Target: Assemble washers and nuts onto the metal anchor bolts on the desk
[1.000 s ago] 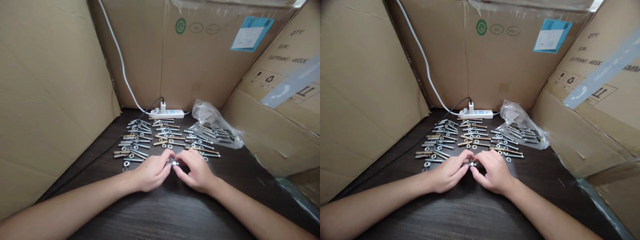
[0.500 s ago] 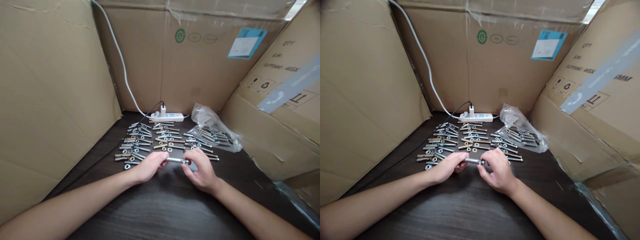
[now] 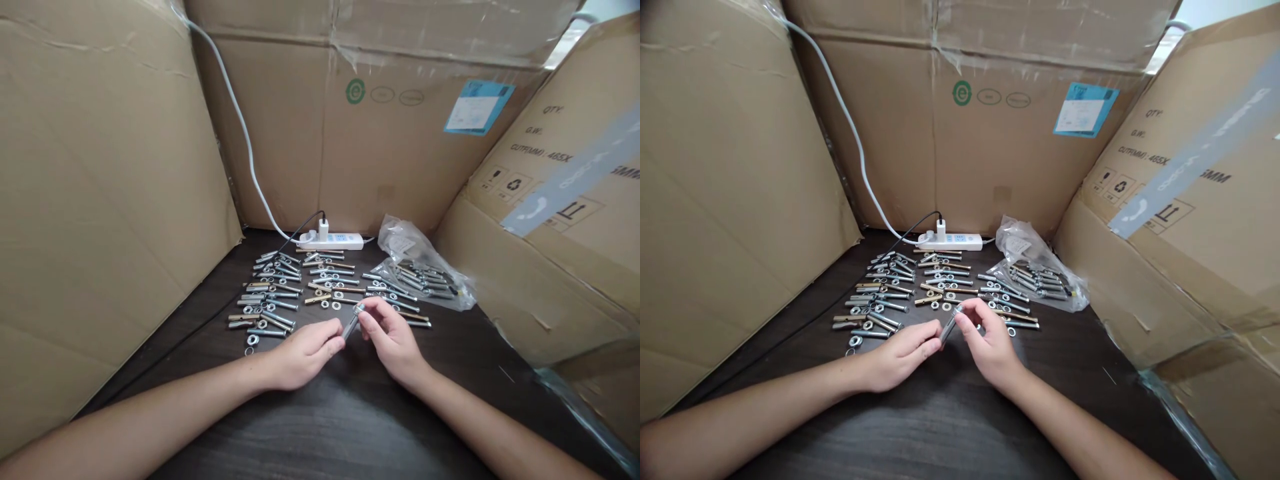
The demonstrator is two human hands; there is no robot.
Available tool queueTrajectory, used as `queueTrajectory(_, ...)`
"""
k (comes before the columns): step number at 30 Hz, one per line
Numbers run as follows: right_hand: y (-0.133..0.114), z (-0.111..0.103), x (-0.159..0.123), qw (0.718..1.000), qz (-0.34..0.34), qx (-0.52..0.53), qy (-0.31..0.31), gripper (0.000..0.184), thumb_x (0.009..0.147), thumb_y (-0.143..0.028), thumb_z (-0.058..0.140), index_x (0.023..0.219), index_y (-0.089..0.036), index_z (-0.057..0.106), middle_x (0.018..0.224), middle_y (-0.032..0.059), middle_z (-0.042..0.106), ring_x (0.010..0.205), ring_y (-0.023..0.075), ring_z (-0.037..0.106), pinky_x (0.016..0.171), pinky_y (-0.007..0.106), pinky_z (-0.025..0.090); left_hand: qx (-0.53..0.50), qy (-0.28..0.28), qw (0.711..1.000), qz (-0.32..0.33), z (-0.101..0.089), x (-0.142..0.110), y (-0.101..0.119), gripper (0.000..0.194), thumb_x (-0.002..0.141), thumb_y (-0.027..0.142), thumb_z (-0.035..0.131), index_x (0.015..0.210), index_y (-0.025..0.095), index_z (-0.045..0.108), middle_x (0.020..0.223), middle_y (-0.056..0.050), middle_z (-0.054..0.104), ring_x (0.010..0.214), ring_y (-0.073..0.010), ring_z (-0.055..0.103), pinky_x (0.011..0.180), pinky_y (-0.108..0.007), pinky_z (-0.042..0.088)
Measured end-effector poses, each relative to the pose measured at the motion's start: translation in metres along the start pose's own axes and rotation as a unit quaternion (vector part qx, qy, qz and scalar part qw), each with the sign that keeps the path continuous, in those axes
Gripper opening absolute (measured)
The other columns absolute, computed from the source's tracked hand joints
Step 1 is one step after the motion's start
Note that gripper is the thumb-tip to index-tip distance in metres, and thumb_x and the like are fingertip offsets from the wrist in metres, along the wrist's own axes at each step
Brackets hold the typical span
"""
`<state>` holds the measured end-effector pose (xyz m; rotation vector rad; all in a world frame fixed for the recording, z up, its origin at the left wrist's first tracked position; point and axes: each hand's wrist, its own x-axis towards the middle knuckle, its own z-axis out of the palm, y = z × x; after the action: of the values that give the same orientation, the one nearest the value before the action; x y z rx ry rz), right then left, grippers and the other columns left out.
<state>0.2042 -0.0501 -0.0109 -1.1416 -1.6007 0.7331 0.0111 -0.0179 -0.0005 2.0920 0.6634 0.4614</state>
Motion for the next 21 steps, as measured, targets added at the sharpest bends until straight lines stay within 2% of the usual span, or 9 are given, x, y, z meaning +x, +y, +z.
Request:
queueTrajectory(2, -0.005, 0.007, -0.003, 1.000, 0.007, 0.009, -0.013, 0.014, 0.090, -0.034, 0.050, 0.090, -0.020, 0.052, 0.071, -0.0006, 0.053, 0.059, 0.0126, 0.050, 0.056, 0.025, 0.043, 0.011, 0.006, 1.000, 0.009, 0.002, 0.000, -0.002, 0.024, 0.096, 0.035, 0.033, 0.087, 0.017, 0.048, 0.085, -0.001, 0.054, 0.078, -0.0137, 0.049, 0.075, -0.026, 0.042)
queueTrajectory(5, -0.015, 0.012, -0.006, 0.998, -0.023, -0.036, -0.037, 0.013, 0.088, -0.031, 0.054, 0.082, -0.019, 0.054, 0.075, 0.0012, 0.055, 0.064, 0.0133, 0.051, 0.059, 0.025, 0.044, -0.015, 0.016, 1.000, 0.017, 0.004, 0.001, -0.002, 0.023, 0.096, 0.032, 0.035, 0.101, 0.017, 0.051, 0.100, -0.004, 0.060, 0.091, -0.0155, 0.055, 0.085, -0.028, 0.043)
queueTrajectory(8, -0.020, 0.003, 0.003, 0.993, -0.054, -0.090, -0.045, 0.011, 0.087, -0.029, 0.053, 0.082, -0.019, 0.055, 0.078, 0.0024, 0.058, 0.069, 0.0146, 0.054, 0.064, 0.027, 0.045, -0.022, 0.016, 1.000, 0.005, 0.002, 0.002, -0.001, 0.023, 0.096, 0.030, 0.037, 0.106, 0.017, 0.052, 0.105, -0.005, 0.061, 0.095, -0.0162, 0.056, 0.088, -0.029, 0.044)
queueTrajectory(10, -0.014, -0.016, 0.017, 0.990, -0.058, -0.130, -0.027, 0.011, 0.088, -0.029, 0.051, 0.087, -0.019, 0.056, 0.081, 0.0032, 0.062, 0.072, 0.0159, 0.057, 0.067, 0.028, 0.046, -0.014, 0.017, 1.000, -0.007, 0.000, 0.001, 0.001, 0.023, 0.095, 0.028, 0.037, 0.107, 0.018, 0.053, 0.106, -0.004, 0.061, 0.097, -0.0160, 0.056, 0.089, -0.029, 0.043)
queueTrajectory(12, 0.002, -0.045, 0.033, 0.977, -0.060, -0.206, 0.017, 0.014, 0.088, -0.031, 0.051, 0.089, -0.018, 0.058, 0.083, 0.0046, 0.064, 0.075, 0.0182, 0.059, 0.071, 0.030, 0.047, 0.003, 0.006, 1.000, -0.013, -0.002, 0.001, 0.002, 0.023, 0.095, 0.025, 0.035, 0.104, 0.019, 0.055, 0.103, -0.002, 0.062, 0.094, -0.0152, 0.055, 0.087, -0.028, 0.042)
queueTrajectory(15, 0.037, -0.098, 0.049, 0.922, -0.054, -0.373, 0.086, 0.018, 0.086, -0.029, 0.051, 0.095, -0.018, 0.062, 0.096, 0.0095, 0.068, 0.087, 0.0246, 0.061, 0.080, 0.037, 0.046, 0.042, -0.017, 0.999, -0.012, -0.002, 0.001, 0.004, 0.022, 0.093, 0.021, 0.035, 0.095, 0.019, 0.057, 0.092, 0.000, 0.062, 0.085, -0.0139, 0.055, 0.081, -0.026, 0.042)
queueTrajectory(18, 0.066, -0.140, 0.053, 0.874, -0.029, -0.480, 0.077, 0.024, 0.087, -0.029, 0.048, 0.097, -0.016, 0.066, 0.098, 0.0115, 0.069, 0.093, 0.0278, 0.060, 0.084, 0.041, 0.044, 0.064, -0.030, 0.997, -0.006, -0.002, 0.001, 0.004, 0.020, 0.090, 0.017, 0.037, 0.088, 0.019, 0.057, 0.087, 0.001, 0.060, 0.081, -0.0131, 0.054, 0.077, -0.024, 0.042)
queueTrajectory(21, 0.079, -0.154, 0.052, 0.855, -0.021, -0.514, 0.056, 0.027, 0.087, -0.029, 0.047, 0.099, -0.017, 0.068, 0.098, 0.0105, 0.070, 0.093, 0.0276, 0.060, 0.082, 0.041, 0.045, 0.077, -0.036, 0.996, 0.007, -0.001, 0.002, 0.003, 0.019, 0.086, 0.013, 0.038, 0.084, 0.018, 0.056, 0.084, 0.001, 0.060, 0.080, -0.0128, 0.054, 0.076, -0.023, 0.041)
